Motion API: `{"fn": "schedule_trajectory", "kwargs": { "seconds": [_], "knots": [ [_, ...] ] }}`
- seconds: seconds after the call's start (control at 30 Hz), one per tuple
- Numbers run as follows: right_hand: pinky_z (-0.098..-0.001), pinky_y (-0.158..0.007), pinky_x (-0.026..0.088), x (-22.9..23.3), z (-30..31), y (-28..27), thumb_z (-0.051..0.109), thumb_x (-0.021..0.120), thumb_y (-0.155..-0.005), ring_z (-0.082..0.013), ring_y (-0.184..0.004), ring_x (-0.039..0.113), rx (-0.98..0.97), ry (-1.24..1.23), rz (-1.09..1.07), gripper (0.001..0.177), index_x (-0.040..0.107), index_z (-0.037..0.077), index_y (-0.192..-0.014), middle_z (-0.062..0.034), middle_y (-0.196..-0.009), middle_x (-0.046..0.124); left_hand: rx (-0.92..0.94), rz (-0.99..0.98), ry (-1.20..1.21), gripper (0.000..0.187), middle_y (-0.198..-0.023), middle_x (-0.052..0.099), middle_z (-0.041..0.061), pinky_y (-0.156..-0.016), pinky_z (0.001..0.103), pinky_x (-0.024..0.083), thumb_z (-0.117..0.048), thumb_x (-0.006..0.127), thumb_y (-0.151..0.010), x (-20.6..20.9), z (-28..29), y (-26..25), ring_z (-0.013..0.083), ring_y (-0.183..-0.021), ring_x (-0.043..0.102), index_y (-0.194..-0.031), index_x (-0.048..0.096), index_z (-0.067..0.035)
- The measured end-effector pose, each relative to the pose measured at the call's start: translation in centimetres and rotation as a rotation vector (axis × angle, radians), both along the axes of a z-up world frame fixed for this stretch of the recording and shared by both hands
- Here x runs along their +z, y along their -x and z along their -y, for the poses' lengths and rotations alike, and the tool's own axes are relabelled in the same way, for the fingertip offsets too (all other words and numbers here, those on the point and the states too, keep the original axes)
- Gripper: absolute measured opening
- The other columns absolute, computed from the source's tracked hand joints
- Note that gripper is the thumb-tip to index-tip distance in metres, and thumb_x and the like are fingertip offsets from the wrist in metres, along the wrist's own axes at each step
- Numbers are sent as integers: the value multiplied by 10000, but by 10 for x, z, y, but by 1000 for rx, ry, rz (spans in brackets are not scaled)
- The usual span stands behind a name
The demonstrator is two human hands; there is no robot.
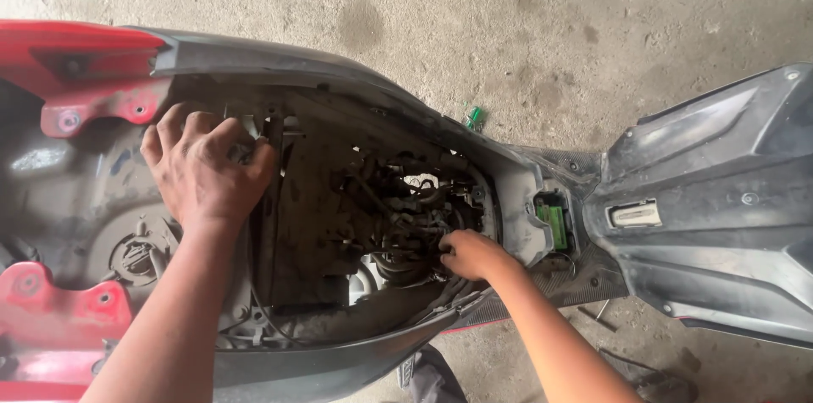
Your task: The person removes the scooter seat, then reaches into the under-seat compartment to adjust internal components and wiring. They briefly check the dashboard area before returning to the compartment to continue working with a T-handle tool on the internal parts.
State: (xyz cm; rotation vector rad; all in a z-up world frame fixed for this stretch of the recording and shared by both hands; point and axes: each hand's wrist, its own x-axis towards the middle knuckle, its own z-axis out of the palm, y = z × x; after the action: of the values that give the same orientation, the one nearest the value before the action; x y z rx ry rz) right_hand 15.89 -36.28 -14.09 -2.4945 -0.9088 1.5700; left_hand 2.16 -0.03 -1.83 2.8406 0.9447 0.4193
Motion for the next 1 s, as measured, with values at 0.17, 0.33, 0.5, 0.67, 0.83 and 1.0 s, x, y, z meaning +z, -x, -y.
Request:
{"fn": "schedule_trajectory", "kwargs": {
  "seconds": [0.17, 0.33, 0.5, 0.67, 0.83, 1.0],
  "knots": [
    [-415, -971, 549, 2, -4, -2, 293, 690, -886, -320, -1109, 699, -4, -19, -4, 391, 703, 114, -1234, -150, -1133, 746, 8, -11, 3, 298, -1179, 684, 88, -1203, 504, 253, -430, 784, -791, 4, 1, -3, 329, -1378, 466, -937, 777, -171],
    [-419, -951, 559, 12, -38, 4, 268, 714, -869, -329, -1072, 714, 12, -202, 16, 326, 751, 82, -1134, -163, -1106, 753, 13, -8, 9, 325, -1176, 676, 96, -1186, 512, 249, -438, 785, -799, 4, 0, -1, 338, -1366, 455, -966, 784, -160],
    [-453, -923, 570, 29, -110, 24, 232, 734, -831, -354, -1063, 706, 120, -207, 28, 345, 734, 56, -1128, -190, -1098, 740, 7, 25, 8, 287, -1175, 680, 85, -1185, 503, 250, -414, 777, -805, 0, -1, 0, 333, -1357, 459, -917, 782, -150],
    [-443, -927, 571, -11, -143, 56, 314, 728, -865, -343, -1101, 700, 148, -208, -121, 446, 699, 95, -1252, -180, -1187, 729, 10, 45, 11, 277, -1157, 680, 78, -1191, 502, 246, -411, 771, -803, -2, -1, 0, 330, -1355, 457, -915, 787, -158],
    [-425, -939, 553, -96, -131, 70, 321, 724, -877, -336, -1158, 670, 240, -393, -284, 562, 615, 103, -1383, -180, -1293, 681, 21, 12, 28, 286, -1125, 679, 79, -1185, 502, 242, -428, 774, -790, 1, -1, -1, 331, -1349, 457, -893, 789, -162],
    [-423, -932, 564, -85, -120, 59, 298, 808, -776, -331, -1085, 705, 123, -269, -193, 482, 735, 64, -1190, -192, -1183, 735, 22, 23, 9, 296, -1155, 682, 80, -1188, 504, 241, -430, 774, -795, -1, -1, -2, 322, -1351, 460, -924, 793, -165]
  ]
}}
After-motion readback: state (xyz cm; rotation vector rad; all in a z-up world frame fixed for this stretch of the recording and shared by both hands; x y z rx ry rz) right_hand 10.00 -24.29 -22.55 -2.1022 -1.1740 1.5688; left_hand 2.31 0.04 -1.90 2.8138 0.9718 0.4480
